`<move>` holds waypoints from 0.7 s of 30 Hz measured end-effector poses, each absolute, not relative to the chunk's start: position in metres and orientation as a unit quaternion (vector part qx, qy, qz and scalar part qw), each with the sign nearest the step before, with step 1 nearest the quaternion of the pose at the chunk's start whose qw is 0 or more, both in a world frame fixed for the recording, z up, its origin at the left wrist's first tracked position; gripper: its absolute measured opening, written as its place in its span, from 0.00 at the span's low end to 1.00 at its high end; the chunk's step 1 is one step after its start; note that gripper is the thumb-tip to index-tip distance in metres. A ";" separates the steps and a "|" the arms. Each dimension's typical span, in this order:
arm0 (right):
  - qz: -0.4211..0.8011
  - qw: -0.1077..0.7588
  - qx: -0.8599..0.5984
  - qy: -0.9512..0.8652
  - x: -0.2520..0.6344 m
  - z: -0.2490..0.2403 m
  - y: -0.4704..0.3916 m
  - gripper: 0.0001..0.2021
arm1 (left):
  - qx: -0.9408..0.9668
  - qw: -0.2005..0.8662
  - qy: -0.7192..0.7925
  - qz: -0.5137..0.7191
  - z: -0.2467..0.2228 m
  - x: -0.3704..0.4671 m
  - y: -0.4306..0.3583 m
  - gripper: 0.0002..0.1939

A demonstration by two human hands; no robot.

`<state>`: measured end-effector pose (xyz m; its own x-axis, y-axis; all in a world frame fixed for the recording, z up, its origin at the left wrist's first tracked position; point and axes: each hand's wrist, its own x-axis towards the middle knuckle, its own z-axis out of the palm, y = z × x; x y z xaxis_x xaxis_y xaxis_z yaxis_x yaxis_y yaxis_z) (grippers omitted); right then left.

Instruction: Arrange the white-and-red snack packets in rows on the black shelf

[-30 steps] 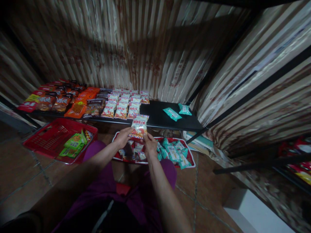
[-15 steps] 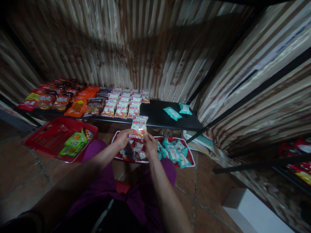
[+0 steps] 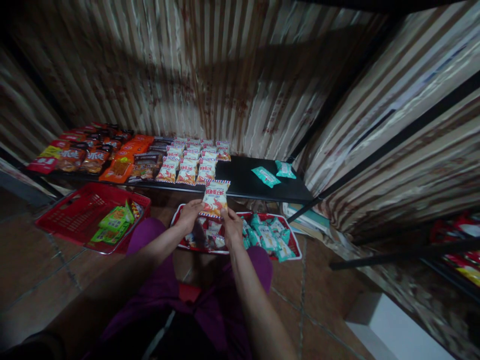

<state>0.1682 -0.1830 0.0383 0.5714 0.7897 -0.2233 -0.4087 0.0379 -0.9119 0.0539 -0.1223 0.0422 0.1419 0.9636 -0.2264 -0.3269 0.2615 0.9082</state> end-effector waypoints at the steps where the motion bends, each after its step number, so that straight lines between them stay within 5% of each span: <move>1: 0.410 0.700 -0.553 -0.187 0.168 0.036 -0.183 0.20 | 0.394 0.620 0.453 0.505 0.042 0.055 -0.122 0.11; 10: 0.279 0.699 -0.602 -0.267 0.169 0.031 -0.185 0.21 | 0.540 0.534 0.425 0.492 0.042 0.060 -0.121 0.14; 21: -0.046 0.524 -0.669 -0.525 0.172 0.030 -0.197 0.14 | 0.400 0.723 0.322 0.463 0.082 0.062 -0.126 0.28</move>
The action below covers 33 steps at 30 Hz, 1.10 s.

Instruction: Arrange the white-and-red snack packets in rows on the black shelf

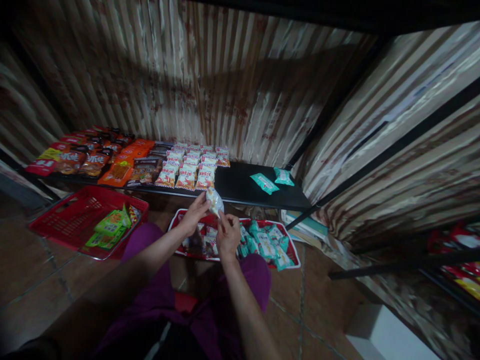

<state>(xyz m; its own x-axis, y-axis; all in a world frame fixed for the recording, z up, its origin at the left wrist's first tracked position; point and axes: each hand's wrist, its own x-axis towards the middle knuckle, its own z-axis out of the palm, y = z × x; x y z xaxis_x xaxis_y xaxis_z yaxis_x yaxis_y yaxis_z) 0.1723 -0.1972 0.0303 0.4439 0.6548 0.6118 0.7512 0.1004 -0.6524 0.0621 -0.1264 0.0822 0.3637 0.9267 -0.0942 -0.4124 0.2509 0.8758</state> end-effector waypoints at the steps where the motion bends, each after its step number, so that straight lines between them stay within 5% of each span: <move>1: -0.069 0.500 -0.665 -0.550 0.173 0.030 -0.199 0.15 | 0.389 0.726 0.327 0.464 0.085 0.062 -0.126 0.26; 8: -0.198 0.390 -0.641 -0.631 0.178 0.026 -0.208 0.26 | 0.310 0.713 0.366 0.512 0.084 0.063 -0.118 0.20; 16: -0.191 0.343 -0.632 -0.668 0.171 0.023 -0.213 0.28 | 0.291 0.734 0.334 0.516 0.079 0.063 -0.101 0.16; 21: -0.094 0.438 -0.596 -0.667 0.172 0.033 -0.217 0.24 | 0.354 0.718 0.355 0.483 0.079 0.053 -0.088 0.15; 27: 0.153 0.640 -0.653 -0.375 0.189 0.062 -0.195 0.19 | 0.445 0.724 0.331 0.410 0.079 0.038 -0.086 0.18; 30: 0.327 0.657 -0.615 -0.289 0.197 0.070 -0.179 0.21 | 0.476 0.730 0.304 0.384 0.079 0.036 -0.091 0.20; 33: 0.374 0.662 -0.592 -0.267 0.201 0.072 -0.172 0.17 | 0.492 0.738 0.289 0.361 0.079 0.037 -0.095 0.20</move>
